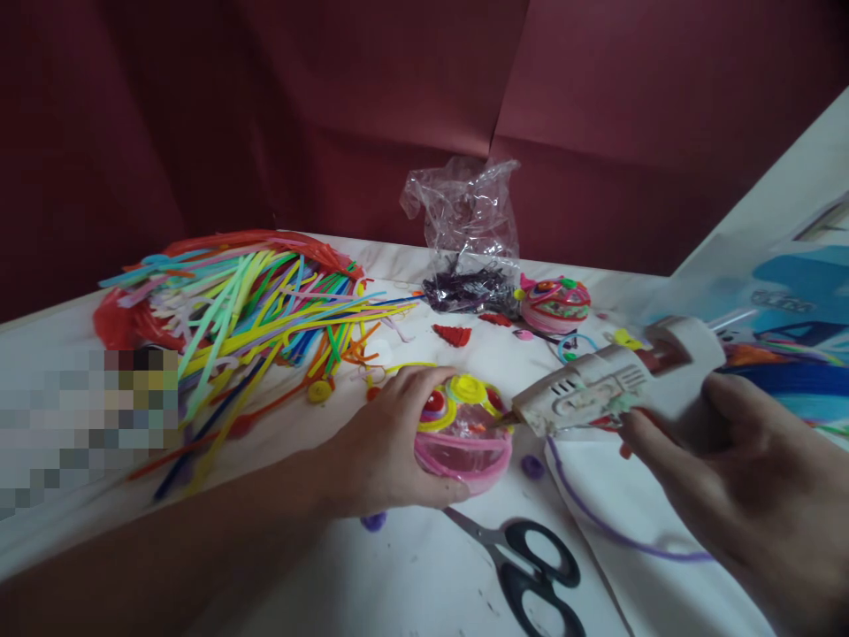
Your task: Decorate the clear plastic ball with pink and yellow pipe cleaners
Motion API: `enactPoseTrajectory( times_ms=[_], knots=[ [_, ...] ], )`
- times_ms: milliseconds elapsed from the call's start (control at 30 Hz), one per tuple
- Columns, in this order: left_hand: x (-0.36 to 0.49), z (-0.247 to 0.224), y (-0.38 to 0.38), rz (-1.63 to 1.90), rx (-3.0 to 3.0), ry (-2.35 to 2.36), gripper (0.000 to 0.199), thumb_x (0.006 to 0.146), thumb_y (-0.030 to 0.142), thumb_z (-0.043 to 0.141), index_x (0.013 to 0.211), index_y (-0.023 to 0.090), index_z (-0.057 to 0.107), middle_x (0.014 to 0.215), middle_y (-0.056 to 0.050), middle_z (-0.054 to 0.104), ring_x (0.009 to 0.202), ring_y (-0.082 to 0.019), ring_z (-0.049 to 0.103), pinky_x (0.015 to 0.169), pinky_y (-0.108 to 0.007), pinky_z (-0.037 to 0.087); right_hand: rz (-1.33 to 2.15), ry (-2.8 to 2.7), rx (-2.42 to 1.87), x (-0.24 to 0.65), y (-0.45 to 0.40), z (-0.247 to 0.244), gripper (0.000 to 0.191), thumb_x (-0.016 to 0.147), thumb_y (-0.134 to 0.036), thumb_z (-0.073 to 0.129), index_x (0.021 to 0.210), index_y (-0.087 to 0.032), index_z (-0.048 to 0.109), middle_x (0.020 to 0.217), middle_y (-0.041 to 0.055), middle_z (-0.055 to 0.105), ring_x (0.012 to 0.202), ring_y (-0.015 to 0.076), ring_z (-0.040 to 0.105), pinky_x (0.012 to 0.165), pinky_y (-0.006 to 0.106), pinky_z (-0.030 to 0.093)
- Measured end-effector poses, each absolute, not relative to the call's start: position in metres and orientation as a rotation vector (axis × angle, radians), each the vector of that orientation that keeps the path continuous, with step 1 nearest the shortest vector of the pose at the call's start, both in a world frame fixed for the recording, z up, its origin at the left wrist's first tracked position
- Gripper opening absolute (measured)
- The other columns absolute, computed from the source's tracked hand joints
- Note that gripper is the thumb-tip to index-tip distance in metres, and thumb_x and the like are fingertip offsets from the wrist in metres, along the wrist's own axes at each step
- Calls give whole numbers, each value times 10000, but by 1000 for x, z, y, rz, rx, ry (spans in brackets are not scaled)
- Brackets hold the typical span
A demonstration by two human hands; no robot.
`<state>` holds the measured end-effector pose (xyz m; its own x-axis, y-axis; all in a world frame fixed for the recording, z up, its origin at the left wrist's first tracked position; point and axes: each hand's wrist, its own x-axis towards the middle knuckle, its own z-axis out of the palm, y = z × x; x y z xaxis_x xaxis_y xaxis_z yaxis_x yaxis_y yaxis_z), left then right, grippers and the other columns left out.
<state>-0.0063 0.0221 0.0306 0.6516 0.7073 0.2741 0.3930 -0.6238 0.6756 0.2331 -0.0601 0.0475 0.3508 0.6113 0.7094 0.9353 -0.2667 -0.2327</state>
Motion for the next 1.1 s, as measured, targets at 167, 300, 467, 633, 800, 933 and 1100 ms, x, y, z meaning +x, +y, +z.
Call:
enactPoseTrajectory(
  times_ms=[167, 300, 467, 633, 800, 933, 1100],
  knots=[
    [-5, 32, 21, 681, 2316, 843, 822, 606, 364, 745, 1310, 209, 350, 1307, -96, 474, 1172, -281, 484, 982, -401, 448, -644, -1359, -1940, 230, -60, 50, 354, 642, -487, 529, 544, -283, 256, 476, -40, 404, 409, 163, 369, 422, 271, 233],
    [-4, 30, 21, 686, 2328, 831, 829, 600, 354, 750, 1308, 213, 343, 1316, -97, 464, 1174, -279, 483, 984, -396, 445, -677, -1388, -1906, 229, -60, 51, 344, 652, -460, 516, 537, -285, 244, 479, -39, 403, 399, 157, 361, 424, 268, 233],
    [-5, 28, 22, 713, 2334, 844, 832, 591, 373, 757, 1296, 208, 347, 1283, -100, 481, 1146, -277, 500, 975, -403, 446, -695, -1407, -1893, 233, -60, 49, 335, 658, -481, 520, 543, -286, 273, 481, -42, 405, 402, 170, 400, 419, 265, 241],
    [-4, 28, 22, 734, 2345, 851, 822, 587, 381, 760, 1283, 202, 362, 1244, -94, 501, 1119, -272, 506, 964, -404, 450, -818, -1473, -1841, 233, -60, 48, 344, 684, -494, 494, 548, -287, 256, 448, -54, 376, 370, 175, 399, 390, 251, 226],
    [-5, 27, 22, 732, 2340, 842, 826, 588, 380, 762, 1286, 213, 354, 1246, -92, 498, 1114, -273, 511, 949, -403, 462, -823, -1476, -1857, 235, -59, 48, 335, 696, -489, 482, 538, -284, 270, 437, -51, 391, 359, 179, 423, 374, 240, 227],
    [-5, 28, 22, 725, 2344, 836, 825, 600, 367, 758, 1297, 203, 349, 1259, -94, 489, 1121, -266, 510, 958, -398, 459, -835, -1461, -1884, 237, -58, 47, 342, 684, -497, 482, 527, -284, 265, 437, -43, 415, 369, 184, 442, 370, 238, 222],
    [-5, 28, 23, 725, 2354, 827, 841, 591, 368, 762, 1300, 200, 343, 1242, -105, 498, 1106, -277, 516, 952, -410, 459, -807, -1459, -1881, 234, -59, 49, 351, 689, -514, 473, 524, -285, 265, 438, -44, 414, 359, 176, 419, 377, 252, 240]
  ],
)
